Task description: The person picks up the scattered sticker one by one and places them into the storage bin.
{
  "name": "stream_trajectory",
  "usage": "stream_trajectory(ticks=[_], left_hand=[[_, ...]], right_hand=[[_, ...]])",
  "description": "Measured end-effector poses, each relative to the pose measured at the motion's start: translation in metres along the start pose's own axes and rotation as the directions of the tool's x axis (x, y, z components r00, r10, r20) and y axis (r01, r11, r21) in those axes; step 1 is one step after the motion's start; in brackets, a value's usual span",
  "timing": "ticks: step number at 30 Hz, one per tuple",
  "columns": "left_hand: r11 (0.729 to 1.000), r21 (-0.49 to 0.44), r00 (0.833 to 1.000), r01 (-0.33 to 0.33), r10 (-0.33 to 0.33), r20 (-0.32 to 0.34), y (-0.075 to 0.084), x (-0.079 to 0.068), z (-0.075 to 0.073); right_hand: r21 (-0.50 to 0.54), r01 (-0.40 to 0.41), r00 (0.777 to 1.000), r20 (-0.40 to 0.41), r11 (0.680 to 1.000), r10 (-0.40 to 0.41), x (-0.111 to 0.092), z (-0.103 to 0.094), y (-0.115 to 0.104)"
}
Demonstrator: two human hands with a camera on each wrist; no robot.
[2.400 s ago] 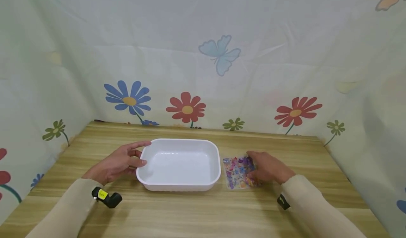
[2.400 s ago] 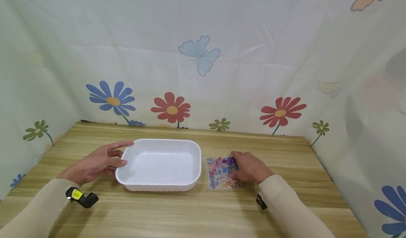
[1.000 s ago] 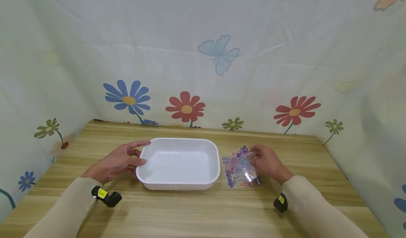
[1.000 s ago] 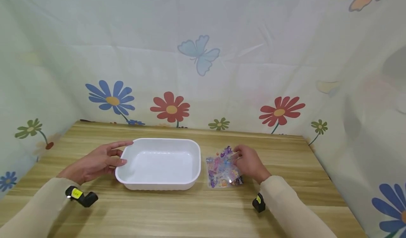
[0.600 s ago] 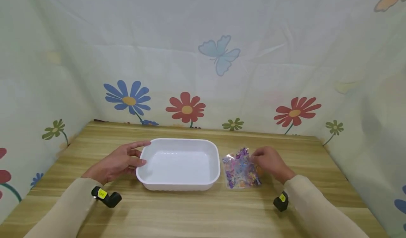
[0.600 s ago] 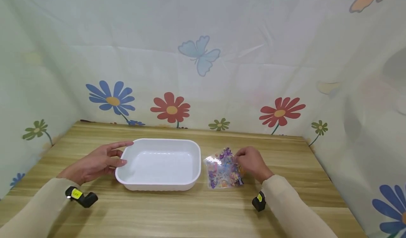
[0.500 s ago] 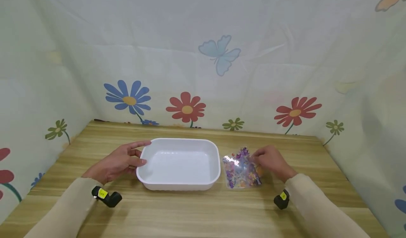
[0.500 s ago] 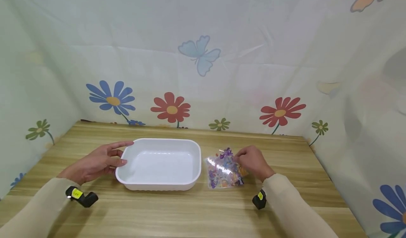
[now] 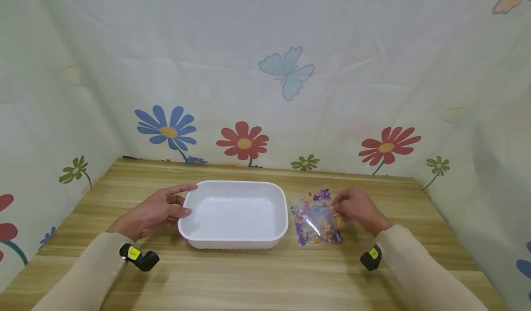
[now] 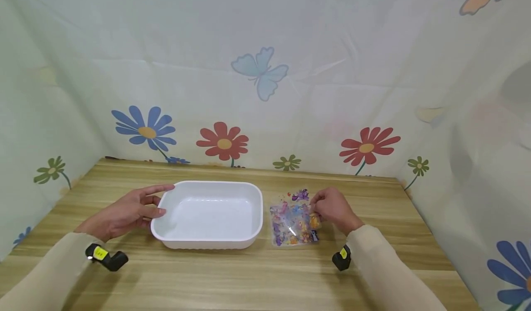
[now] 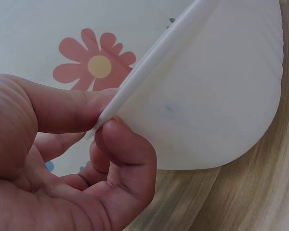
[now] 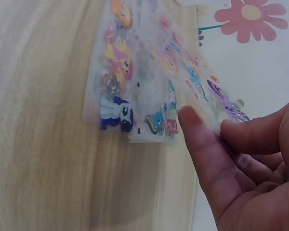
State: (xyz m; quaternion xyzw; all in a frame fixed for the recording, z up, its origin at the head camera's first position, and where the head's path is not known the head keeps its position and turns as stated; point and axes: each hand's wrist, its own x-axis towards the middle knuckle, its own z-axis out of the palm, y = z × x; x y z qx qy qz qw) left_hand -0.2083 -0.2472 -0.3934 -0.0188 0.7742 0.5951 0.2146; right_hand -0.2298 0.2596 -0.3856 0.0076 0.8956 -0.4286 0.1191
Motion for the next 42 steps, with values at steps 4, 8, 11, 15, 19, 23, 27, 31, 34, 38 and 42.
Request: stream_trajectory(ticks=[4,8,11,15,19,23,27,31,34,38,42], left_hand=[[1.000,-0.002,1.000,0.006,-0.006,-0.002,0.001,-0.001,0.001],[1.000,-0.004,1.000,0.010,-0.010,-0.004,0.001,-0.001,0.001],[1.000,-0.001,1.000,0.011,-0.011,-0.009,0.001,-0.001,0.002],[1.000,0.004,1.000,0.011,-0.011,-0.014,0.002,-0.001,0.002],[1.000,-0.001,1.000,0.013,-0.013,-0.016,0.002,-0.001,0.002],[1.000,-0.002,1.000,0.012,-0.012,-0.012,0.002,-0.001,0.001],[1.000,-0.002,1.000,0.009,-0.009,-0.009,0.001,-0.001,0.001],[1.000,-0.005,1.000,0.005,-0.005,-0.006,0.001,-0.001,0.001],[1.000,-0.010,1.000,0.007,-0.007,-0.005,0.000,-0.001,0.002],[1.000,-0.010,1.000,0.003,-0.003,-0.004,0.000,-0.002,0.002],[1.000,-0.016,1.000,0.007,-0.007,-0.005,0.000,-0.001,0.002]], right_hand=[[0.069,-0.015,1.000,0.017,0.998,0.014,0.000,-0.002,0.001],[0.112,-0.021,1.000,0.022,0.994,0.019,-0.001,-0.004,0.002],[0.111,-0.022,1.000,0.022,0.994,0.020,-0.001,-0.005,0.003],[0.094,-0.015,0.999,0.030,0.995,0.012,0.001,-0.007,0.004],[0.090,-0.007,0.999,0.037,0.996,0.004,0.000,-0.008,0.005],[0.089,-0.006,0.999,0.039,0.996,0.003,-0.002,-0.010,0.003],[0.097,-0.014,0.999,0.039,0.995,0.010,-0.003,-0.011,0.004],[0.122,-0.008,0.999,0.036,0.993,0.004,-0.002,-0.010,0.005],[0.140,0.005,0.999,0.037,0.990,-0.011,-0.002,-0.010,0.005],[0.162,0.015,0.999,0.040,0.987,-0.022,-0.002,-0.009,0.005],[0.207,0.013,0.999,0.047,0.978,-0.023,-0.001,-0.009,0.006]])
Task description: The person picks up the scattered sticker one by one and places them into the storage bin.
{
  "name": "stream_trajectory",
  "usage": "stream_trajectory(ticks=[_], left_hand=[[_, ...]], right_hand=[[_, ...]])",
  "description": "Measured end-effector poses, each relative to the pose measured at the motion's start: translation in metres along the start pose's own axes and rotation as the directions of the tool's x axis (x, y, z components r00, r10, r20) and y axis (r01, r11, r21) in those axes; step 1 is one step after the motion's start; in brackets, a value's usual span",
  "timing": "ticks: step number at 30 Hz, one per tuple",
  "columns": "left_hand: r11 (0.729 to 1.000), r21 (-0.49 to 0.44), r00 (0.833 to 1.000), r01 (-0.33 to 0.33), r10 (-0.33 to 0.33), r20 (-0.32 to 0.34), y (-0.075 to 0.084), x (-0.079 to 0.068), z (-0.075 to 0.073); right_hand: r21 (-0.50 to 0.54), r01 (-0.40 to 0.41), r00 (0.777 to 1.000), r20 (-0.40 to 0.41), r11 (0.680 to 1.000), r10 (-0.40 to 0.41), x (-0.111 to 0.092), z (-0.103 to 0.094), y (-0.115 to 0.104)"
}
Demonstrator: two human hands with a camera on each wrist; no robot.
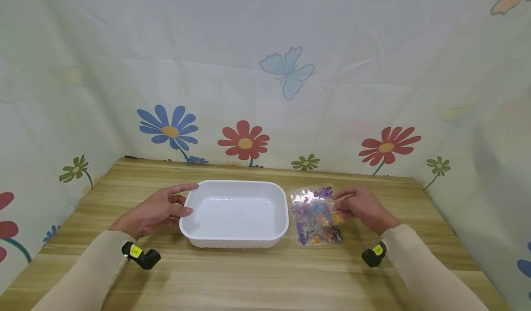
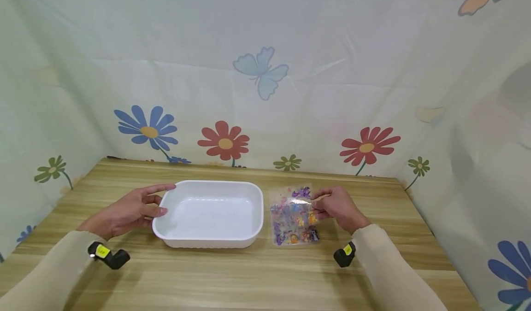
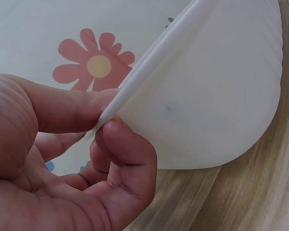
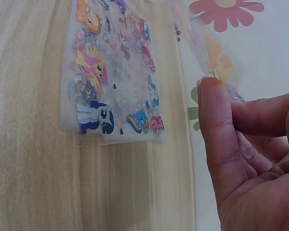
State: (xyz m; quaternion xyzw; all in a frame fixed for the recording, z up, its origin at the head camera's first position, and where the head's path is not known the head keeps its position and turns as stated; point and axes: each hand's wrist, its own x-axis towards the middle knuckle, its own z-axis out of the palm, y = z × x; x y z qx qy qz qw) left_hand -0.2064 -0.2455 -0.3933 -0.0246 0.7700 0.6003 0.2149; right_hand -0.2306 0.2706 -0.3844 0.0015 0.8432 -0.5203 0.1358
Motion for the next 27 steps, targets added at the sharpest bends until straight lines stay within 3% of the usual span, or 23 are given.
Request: stream_trajectory(ticks=[20,27], left_hand=[[1.000,-0.007,1.000,-0.018,0.018,0.014,0.0001,-0.0025,-0.0009],[1.000,-0.003,1.000,-0.007,0.007,0.005,0.0015,-0.0017,0.0003]], right_hand=[[0.022,-0.029,1.000,0.000,0.999,0.029,0.0044,-0.0042,0.0018],[0.024,-0.002,1.000,0.013,1.000,0.002,0.0036,-0.0094,-0.0002]])
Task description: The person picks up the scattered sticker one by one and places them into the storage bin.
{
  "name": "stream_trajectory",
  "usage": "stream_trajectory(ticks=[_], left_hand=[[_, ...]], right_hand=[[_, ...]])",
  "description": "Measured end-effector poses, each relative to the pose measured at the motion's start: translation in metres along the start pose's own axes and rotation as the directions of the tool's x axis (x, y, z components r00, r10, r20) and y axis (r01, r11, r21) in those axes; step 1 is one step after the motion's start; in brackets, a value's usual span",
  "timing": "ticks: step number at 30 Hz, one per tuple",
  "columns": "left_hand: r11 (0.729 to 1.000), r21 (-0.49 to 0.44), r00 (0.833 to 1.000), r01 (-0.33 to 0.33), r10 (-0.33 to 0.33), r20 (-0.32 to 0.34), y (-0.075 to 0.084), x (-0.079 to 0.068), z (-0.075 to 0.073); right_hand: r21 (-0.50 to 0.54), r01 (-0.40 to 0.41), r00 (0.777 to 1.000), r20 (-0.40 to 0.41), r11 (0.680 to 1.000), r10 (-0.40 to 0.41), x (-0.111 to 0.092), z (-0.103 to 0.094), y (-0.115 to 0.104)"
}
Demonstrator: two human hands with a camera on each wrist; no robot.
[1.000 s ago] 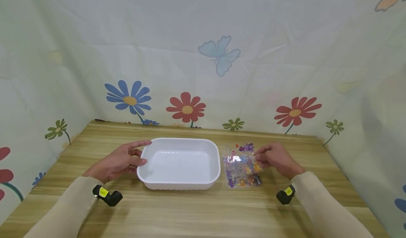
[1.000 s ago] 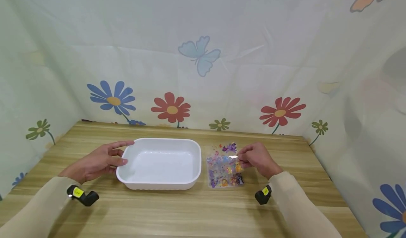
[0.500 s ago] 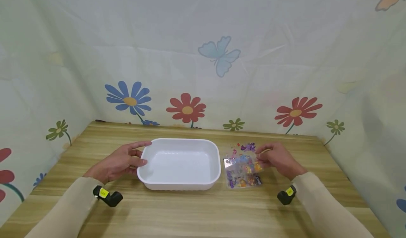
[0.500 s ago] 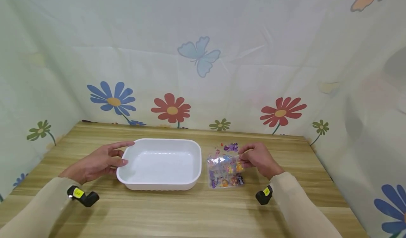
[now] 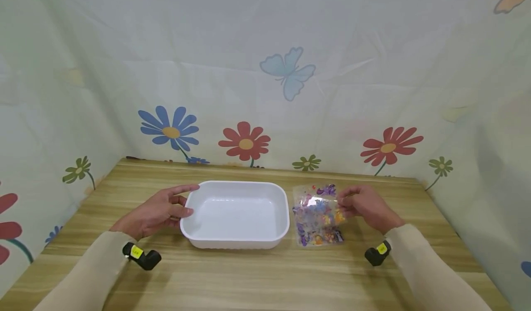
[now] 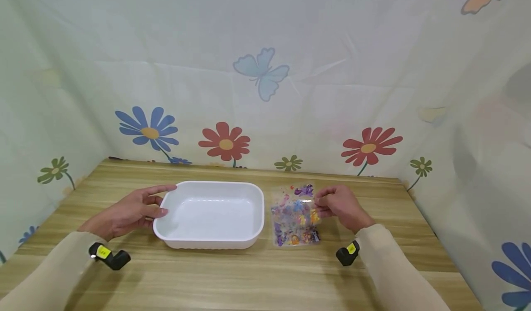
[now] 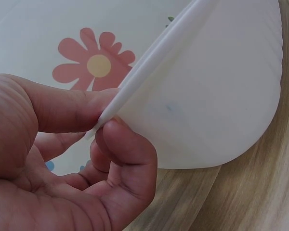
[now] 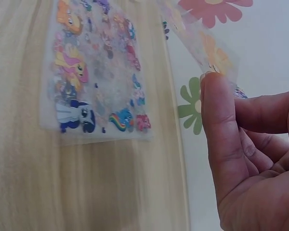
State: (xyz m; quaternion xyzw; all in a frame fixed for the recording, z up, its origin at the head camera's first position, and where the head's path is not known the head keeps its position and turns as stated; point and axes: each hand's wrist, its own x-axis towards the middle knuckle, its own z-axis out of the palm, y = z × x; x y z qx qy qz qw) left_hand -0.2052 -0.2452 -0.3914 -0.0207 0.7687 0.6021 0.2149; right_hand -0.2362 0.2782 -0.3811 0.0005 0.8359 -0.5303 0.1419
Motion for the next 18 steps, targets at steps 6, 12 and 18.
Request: stream_trajectory(ticks=[6,12,18], left_hand=[[1.000,0.008,1.000,0.011,-0.011,-0.007,0.0012,-0.0009,0.0012],[1.000,0.006,1.000,0.010,-0.009,-0.007,0.0020,-0.0016,0.0017],[1.000,0.005,1.000,0.004,-0.004,-0.004,0.0014,-0.0021,0.0018]], right_hand=[[0.000,0.002,1.000,-0.003,1.000,-0.002,-0.0008,-0.0036,-0.0025],[0.029,0.022,1.000,-0.001,0.999,-0.022,-0.0009,-0.0058,-0.0071],[0.070,0.041,0.999,0.005,0.997,-0.041,-0.0001,-0.0064,-0.0084]])
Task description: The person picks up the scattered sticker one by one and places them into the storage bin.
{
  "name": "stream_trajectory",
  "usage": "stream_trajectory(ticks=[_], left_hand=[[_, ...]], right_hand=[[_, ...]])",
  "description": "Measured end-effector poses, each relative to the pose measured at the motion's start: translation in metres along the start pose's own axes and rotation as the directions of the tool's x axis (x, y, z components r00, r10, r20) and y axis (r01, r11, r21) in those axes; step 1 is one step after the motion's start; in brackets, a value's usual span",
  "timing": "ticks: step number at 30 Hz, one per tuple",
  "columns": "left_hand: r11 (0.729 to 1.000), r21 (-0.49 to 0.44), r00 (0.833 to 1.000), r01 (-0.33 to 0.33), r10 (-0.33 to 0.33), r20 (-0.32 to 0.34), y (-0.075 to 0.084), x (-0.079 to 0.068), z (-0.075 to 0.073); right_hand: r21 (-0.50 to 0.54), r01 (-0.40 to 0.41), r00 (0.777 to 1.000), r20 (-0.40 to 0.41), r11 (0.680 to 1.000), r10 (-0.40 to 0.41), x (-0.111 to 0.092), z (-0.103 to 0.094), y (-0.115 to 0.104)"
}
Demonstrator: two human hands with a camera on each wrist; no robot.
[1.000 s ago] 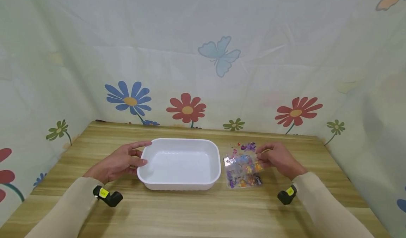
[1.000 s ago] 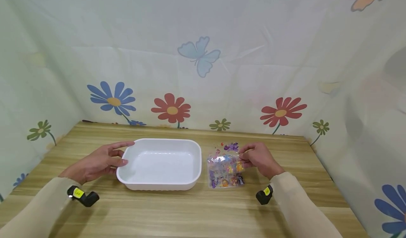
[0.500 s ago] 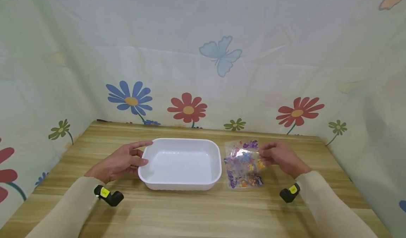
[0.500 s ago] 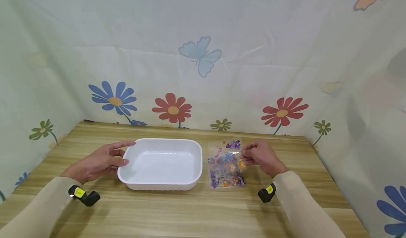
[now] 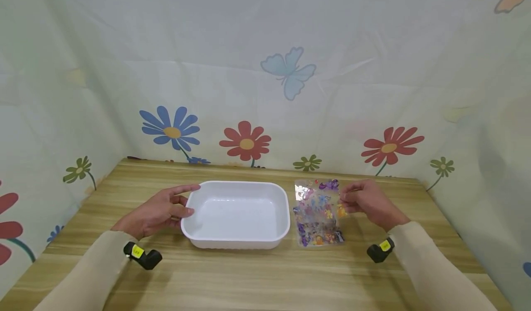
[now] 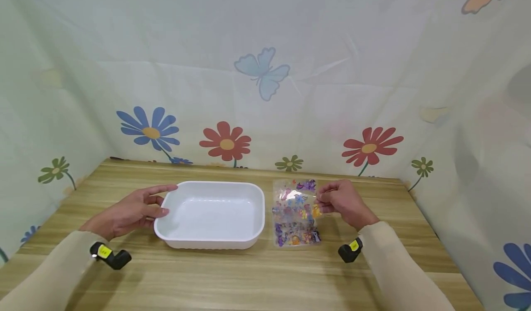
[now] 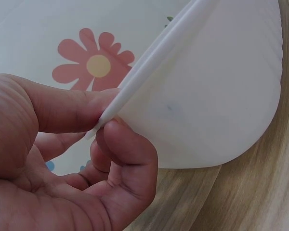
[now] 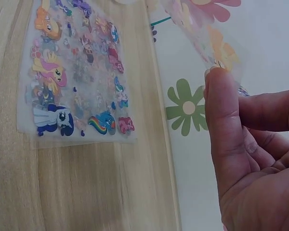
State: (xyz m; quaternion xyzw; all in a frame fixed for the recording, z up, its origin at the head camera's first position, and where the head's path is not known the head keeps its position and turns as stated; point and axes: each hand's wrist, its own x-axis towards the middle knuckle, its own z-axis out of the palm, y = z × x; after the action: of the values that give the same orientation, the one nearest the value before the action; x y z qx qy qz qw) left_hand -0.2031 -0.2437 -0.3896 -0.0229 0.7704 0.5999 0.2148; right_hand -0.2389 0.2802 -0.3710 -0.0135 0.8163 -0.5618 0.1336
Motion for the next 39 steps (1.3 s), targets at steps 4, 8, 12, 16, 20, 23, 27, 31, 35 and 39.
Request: stream_trajectory(ticks=[4,8,12,16,20,23,27,31,35,39], left_hand=[[1.000,0.013,1.000,-0.001,0.001,-0.002,-0.002,0.001,0.000],[1.000,0.017,1.000,0.004,-0.004,-0.012,-0.002,0.002,0.000],[1.000,0.011,1.000,0.003,-0.003,-0.010,-0.003,0.003,-0.001],[1.000,-0.001,1.000,0.003,-0.003,-0.003,-0.002,0.003,-0.001],[1.000,-0.002,1.000,0.005,-0.005,-0.007,-0.002,0.003,-0.001],[1.000,0.003,1.000,0.005,-0.005,-0.011,-0.002,0.003,-0.001],[1.000,0.011,1.000,0.006,-0.006,-0.016,-0.003,0.003,-0.001],[1.000,0.011,1.000,0.003,-0.003,-0.016,-0.004,0.004,-0.001],[1.000,0.010,1.000,0.002,-0.002,-0.017,-0.005,0.006,-0.001],[1.000,-0.001,1.000,-0.002,0.002,-0.017,-0.006,0.006,-0.001]], right_hand=[[0.003,0.005,1.000,-0.002,1.000,-0.005,0.000,0.000,-0.001],[-0.020,0.013,1.000,0.001,1.000,-0.013,-0.001,0.000,-0.006],[-0.022,0.010,1.000,-0.003,1.000,-0.010,0.000,0.001,-0.013],[-0.014,0.011,1.000,-0.004,1.000,-0.011,0.000,0.002,-0.020],[-0.026,0.020,1.000,0.005,0.999,-0.020,0.001,0.005,-0.026],[-0.020,0.039,0.999,0.021,0.999,-0.039,0.001,0.011,-0.031],[0.014,0.053,0.998,0.041,0.998,-0.054,0.003,0.020,-0.035],[0.038,0.053,0.997,0.054,0.998,-0.055,0.007,0.029,-0.038],[0.044,0.051,0.996,0.065,0.998,-0.054,0.011,0.040,-0.040],[0.041,0.059,0.996,0.071,0.997,-0.062,0.013,0.051,-0.040]])
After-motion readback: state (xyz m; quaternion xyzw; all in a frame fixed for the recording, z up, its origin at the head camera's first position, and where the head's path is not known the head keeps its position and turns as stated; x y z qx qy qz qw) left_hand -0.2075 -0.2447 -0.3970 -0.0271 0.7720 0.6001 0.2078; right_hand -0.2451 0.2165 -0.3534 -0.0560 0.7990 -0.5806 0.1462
